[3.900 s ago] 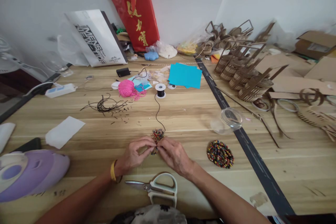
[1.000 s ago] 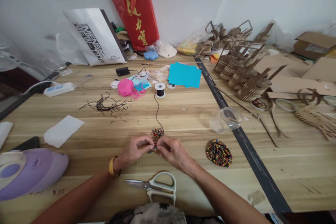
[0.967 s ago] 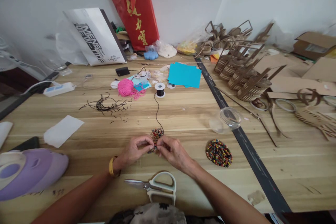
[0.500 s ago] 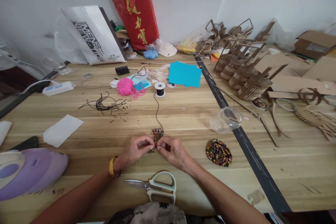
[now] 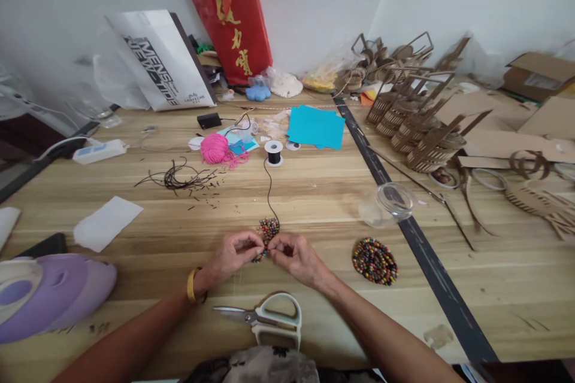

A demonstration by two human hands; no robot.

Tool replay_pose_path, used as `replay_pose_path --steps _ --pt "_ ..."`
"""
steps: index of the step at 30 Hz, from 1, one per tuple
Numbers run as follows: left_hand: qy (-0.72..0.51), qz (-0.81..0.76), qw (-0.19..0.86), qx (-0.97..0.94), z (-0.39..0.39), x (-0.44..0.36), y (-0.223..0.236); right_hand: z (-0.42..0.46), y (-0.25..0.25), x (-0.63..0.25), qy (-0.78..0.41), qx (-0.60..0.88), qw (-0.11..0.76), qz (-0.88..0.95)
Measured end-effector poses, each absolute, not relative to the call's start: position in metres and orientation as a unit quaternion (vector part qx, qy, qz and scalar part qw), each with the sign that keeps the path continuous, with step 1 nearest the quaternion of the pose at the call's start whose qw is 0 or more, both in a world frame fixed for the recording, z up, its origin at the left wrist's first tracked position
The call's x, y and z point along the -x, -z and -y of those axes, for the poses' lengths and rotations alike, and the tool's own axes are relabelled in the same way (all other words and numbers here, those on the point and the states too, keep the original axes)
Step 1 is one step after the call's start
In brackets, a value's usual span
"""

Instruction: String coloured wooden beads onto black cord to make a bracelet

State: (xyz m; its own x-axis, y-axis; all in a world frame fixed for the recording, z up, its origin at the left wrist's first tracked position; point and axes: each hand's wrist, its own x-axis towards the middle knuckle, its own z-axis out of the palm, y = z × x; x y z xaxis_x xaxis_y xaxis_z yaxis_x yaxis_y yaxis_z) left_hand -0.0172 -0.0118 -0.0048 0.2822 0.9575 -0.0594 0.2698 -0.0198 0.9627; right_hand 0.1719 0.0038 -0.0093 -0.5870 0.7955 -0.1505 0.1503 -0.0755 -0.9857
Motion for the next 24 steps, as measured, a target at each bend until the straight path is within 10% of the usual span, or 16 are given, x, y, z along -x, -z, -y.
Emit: replay_pose_path --steps 24 --pt "-0.314 -0.482 0.477 -0.664 0.0126 0.0210 -0.0009 -0.0038 0.0087 -0.1685 -0.637 0.382 0.260 0.617"
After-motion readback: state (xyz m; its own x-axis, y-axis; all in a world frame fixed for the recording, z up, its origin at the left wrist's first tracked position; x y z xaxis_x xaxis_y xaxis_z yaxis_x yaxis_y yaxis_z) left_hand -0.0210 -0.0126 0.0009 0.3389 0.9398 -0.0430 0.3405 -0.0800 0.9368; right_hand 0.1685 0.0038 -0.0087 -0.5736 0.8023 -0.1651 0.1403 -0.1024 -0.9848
